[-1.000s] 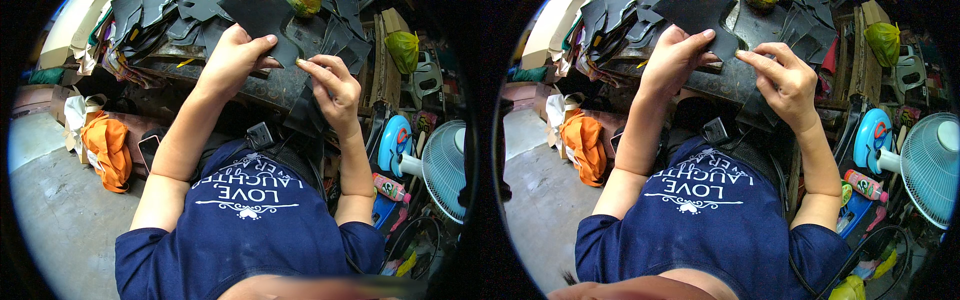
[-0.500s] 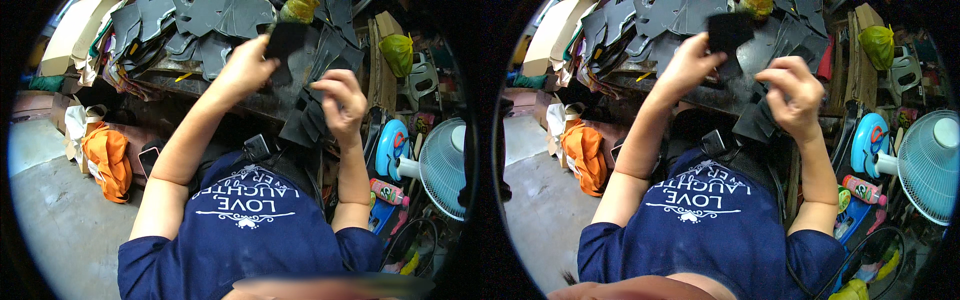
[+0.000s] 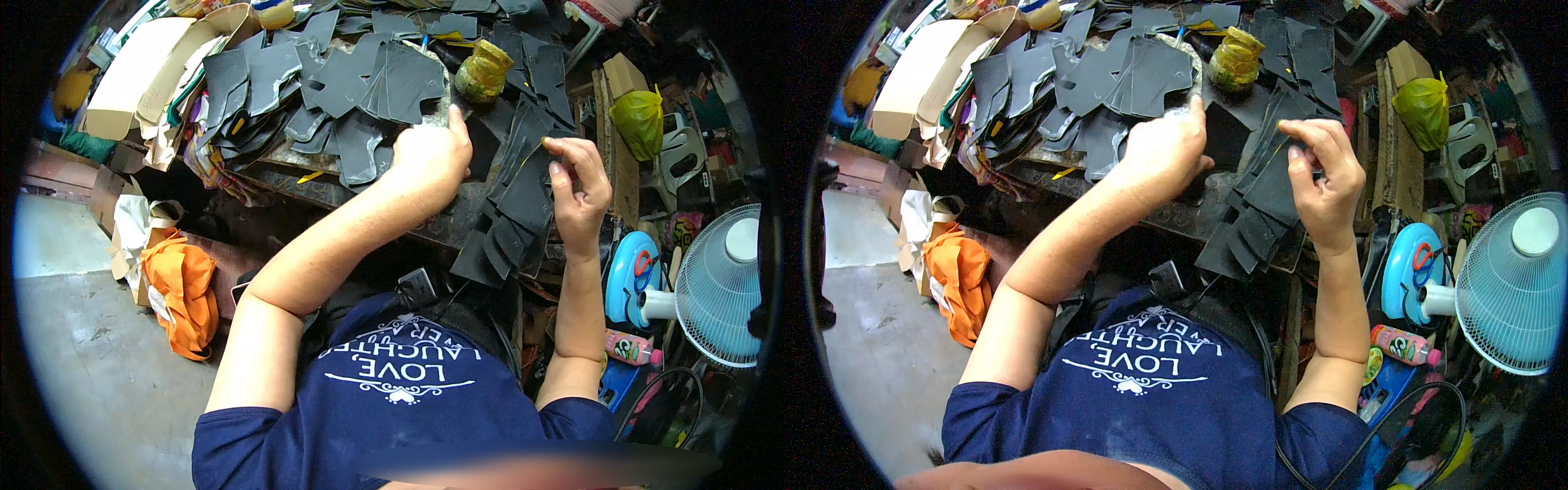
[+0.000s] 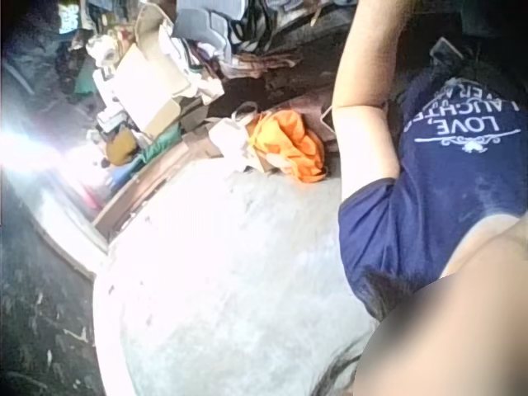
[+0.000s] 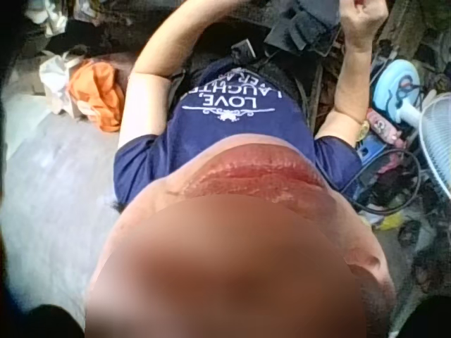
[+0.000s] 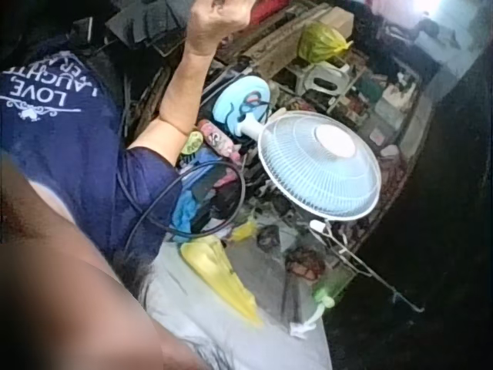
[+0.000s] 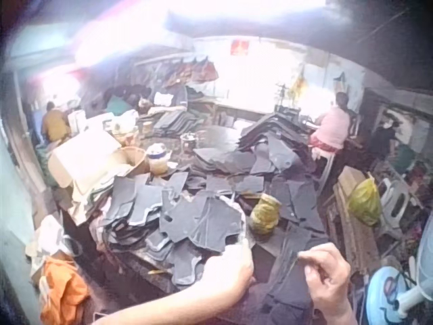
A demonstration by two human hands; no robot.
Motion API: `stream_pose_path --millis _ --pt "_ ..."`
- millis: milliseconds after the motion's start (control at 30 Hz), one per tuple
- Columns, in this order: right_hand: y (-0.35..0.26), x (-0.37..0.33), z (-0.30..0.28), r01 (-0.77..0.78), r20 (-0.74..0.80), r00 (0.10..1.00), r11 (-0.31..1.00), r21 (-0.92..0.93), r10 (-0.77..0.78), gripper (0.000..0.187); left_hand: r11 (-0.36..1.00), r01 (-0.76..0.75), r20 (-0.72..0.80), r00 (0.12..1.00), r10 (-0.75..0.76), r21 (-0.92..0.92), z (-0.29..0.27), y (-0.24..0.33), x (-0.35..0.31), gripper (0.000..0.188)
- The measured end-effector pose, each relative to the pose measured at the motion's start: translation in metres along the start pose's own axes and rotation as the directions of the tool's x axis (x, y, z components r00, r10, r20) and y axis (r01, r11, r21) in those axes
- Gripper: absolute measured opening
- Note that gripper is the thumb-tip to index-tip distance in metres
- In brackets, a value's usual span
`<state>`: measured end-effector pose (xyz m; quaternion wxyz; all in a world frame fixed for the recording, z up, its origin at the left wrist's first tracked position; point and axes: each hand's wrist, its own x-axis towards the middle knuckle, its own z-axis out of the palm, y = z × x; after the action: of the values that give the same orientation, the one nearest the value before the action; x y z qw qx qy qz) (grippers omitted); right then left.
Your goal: The person repeatedly picks up dark flat pieces from a table and rubs their edges with a small yellow cylindrical object. The person turns the pieces over and continues rubbing different edges, then places them back on the table.
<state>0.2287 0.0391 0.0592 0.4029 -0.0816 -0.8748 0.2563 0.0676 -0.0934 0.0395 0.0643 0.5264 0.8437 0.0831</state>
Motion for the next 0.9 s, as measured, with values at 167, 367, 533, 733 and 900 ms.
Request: stream_pose_path --millis 167,367,533,733,900 --pt "0.008 0.023 -0.006 -0.045 0.033 0.998 0.998 -0.033 0.046 0.027 0.993 -0.084 -0.033 0.996 0.087 0.086 -0.022 -0.016 0.034 0.044" --pt "0.027 0.06 0.003 -0.16 0.206 0.957 0.964 -0.214 0.204 0.029 0.959 -0.284 -0.625 0.749 0.22 -0.002 -0.015 -0.029 0.124 0.043" --pt "0.048 0.087 0.014 -0.053 0.274 0.939 0.874 -0.483 0.209 0.037 0.918 -0.348 -0.459 0.858 0.23 -0.191 0.001 -0.034 0.167 0.04" --pt "0.088 0.117 0.051 0.039 0.432 0.854 0.793 -0.608 0.29 0.056 0.856 -0.244 -0.485 0.875 -0.009 -0.456 0.015 -0.042 0.187 0.036" --pt "0.118 0.134 0.087 0.011 0.537 0.721 0.768 -0.641 0.438 0.061 0.807 -0.23 -0.466 0.883 -0.063 -0.545 0.025 -0.051 0.213 0.046"
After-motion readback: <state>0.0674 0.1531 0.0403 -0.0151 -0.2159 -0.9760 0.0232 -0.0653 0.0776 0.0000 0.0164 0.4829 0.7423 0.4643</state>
